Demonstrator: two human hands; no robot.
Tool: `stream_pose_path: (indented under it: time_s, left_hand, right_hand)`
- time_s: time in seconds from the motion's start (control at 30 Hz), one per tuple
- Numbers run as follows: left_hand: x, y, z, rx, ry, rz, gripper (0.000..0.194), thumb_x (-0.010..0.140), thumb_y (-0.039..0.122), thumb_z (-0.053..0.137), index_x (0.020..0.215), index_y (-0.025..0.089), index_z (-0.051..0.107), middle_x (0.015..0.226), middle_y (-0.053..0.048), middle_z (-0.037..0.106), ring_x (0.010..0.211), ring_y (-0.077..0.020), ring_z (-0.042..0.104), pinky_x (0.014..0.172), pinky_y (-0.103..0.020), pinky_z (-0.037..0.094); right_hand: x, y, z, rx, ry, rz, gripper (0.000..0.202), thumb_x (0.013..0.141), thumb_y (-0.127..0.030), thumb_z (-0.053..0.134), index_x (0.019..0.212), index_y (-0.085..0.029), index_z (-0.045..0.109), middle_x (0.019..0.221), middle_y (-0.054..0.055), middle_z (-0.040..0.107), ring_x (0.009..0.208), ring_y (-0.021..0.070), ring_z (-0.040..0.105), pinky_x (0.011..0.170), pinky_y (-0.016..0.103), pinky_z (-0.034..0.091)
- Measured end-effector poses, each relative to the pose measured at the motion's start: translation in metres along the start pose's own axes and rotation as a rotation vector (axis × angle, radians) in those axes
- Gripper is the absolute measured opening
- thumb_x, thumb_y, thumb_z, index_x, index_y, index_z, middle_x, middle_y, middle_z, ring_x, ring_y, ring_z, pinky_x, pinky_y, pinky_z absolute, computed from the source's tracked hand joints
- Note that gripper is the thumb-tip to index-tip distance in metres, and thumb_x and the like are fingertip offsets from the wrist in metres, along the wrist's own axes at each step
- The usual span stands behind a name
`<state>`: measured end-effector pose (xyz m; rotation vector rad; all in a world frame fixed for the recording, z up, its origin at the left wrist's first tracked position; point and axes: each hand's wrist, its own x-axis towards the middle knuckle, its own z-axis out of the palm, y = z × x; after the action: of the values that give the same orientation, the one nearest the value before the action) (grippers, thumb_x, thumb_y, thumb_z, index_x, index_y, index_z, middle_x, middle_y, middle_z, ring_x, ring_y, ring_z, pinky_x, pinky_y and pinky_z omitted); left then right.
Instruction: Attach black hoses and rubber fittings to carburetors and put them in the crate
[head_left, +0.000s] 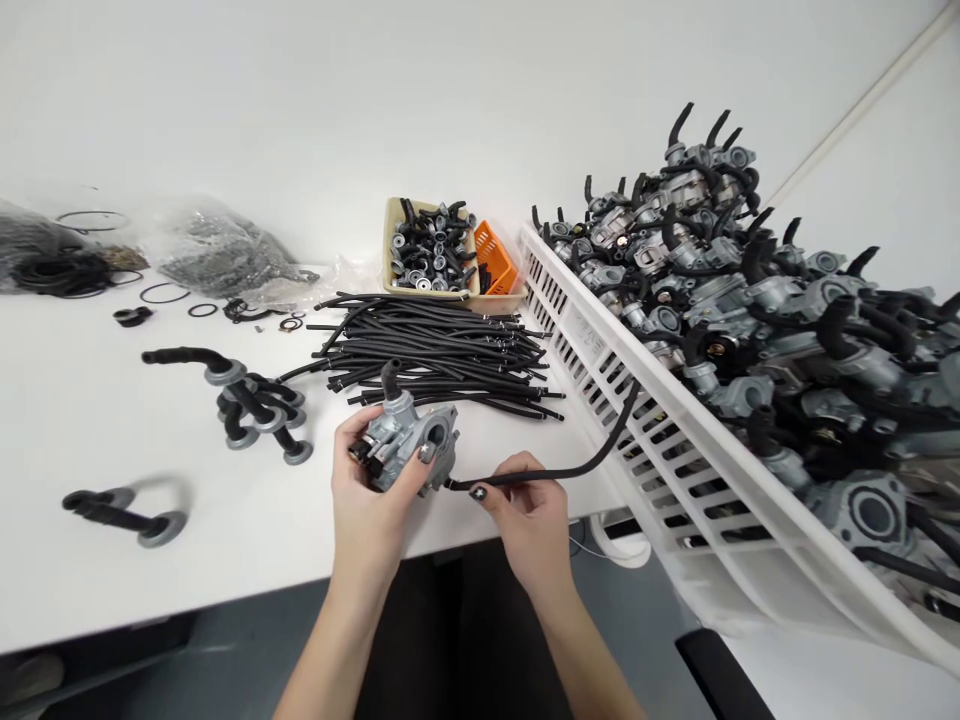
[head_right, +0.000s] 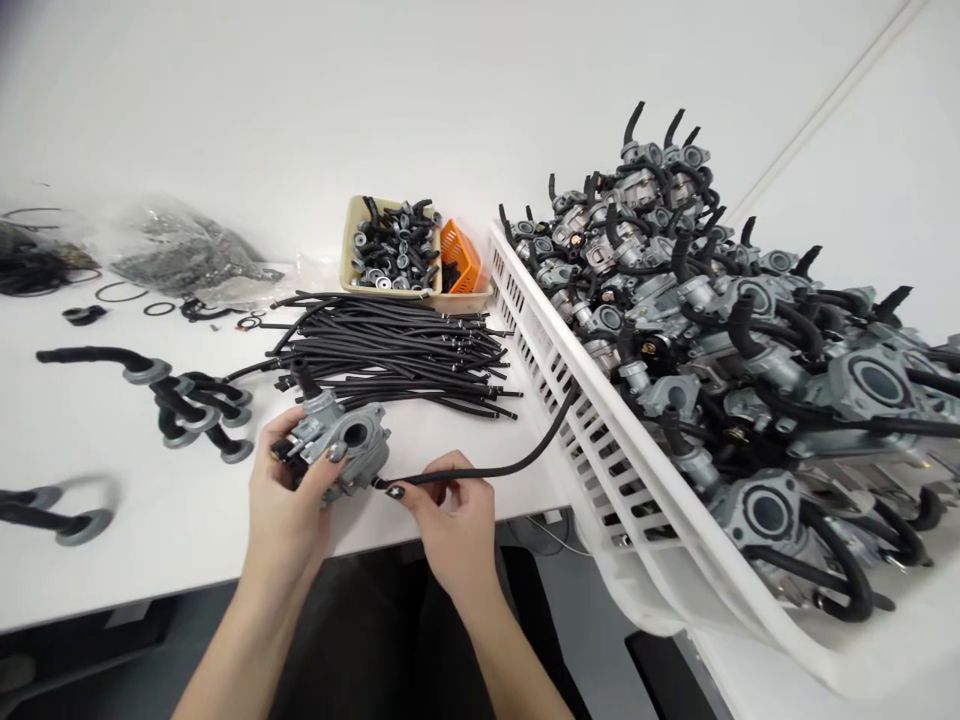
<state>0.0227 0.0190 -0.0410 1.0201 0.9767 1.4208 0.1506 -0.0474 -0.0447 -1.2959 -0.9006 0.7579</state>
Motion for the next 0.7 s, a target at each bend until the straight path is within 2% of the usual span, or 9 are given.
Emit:
stream_pose_path:
  time_s: [0.1,0.27,0.4,0.53,0.7]
  left_hand:
    - [0.0003,-0.0002,-0.0015,-0.013,-0.004,-0.023,0.055,0.065,0.036,0.083,0.112,0.028,0.057,0.103,0.000,0.058,0.086,-0.0141,0.057,0.072,-0.023,0.048]
    - [0.0014,0.0002,-0.0053,0.011,-0.159,-0.027,0.052,0.068,0.039,0.080,0.113,0.027,0.058,0.096,-0.001,0.060,0.080,-0.0156,0.057,0.069,-0.025,0.048]
    - [0.0022,0.0008,-0.0079,0.068,-0.255,-0.036,0.050,0.070,0.042,0.077,0.114,0.027,0.058,0.096,-0.001,0.062,0.078,-0.0173,0.058,0.068,-0.028,0.048]
    - [0.0021,0.0016,-0.0084,0.106,-0.297,-0.011,0.052,0.069,0.045,0.076,0.115,0.026,0.059,0.100,-0.003,0.063,0.083,-0.0194,0.058,0.071,-0.030,0.047]
    - [0.0023,0.0041,-0.0063,0.135,-0.277,-0.028,0.056,0.067,0.046,0.076,0.115,0.025,0.058,0.102,-0.004,0.064,0.087,-0.0219,0.060,0.076,-0.032,0.046]
  right_hand:
    - [0.0006,0.0010,0.0011,0.105,0.116,-0.046,0.018,0.071,-0.029,0.074,0.071,-0.021,0.059,0.069,-0.002,0.053,0.064,0.0139,0.050,0.062,0.027,0.043]
    - [0.0028,0.0015,0.0032,0.149,0.124,0.029,0.017,0.069,-0.028,0.075,0.071,-0.020,0.061,0.072,0.000,0.060,0.068,0.0152,0.054,0.066,0.028,0.045]
    - [0.0022,0.0018,0.0053,0.101,0.140,0.042,0.024,0.065,-0.029,0.079,0.074,-0.020,0.059,0.071,-0.001,0.059,0.067,0.0149,0.052,0.064,0.028,0.043]
    - [0.0008,0.0024,0.0068,0.094,0.156,-0.037,0.030,0.063,-0.026,0.080,0.078,-0.022,0.054,0.077,-0.003,0.054,0.069,0.0139,0.051,0.065,0.027,0.043]
    - [-0.0030,0.0049,0.0094,0.042,0.223,-0.165,0.030,0.068,-0.018,0.076,0.092,-0.024,0.060,0.103,0.003,0.056,0.084,0.0171,0.056,0.070,0.030,0.047]
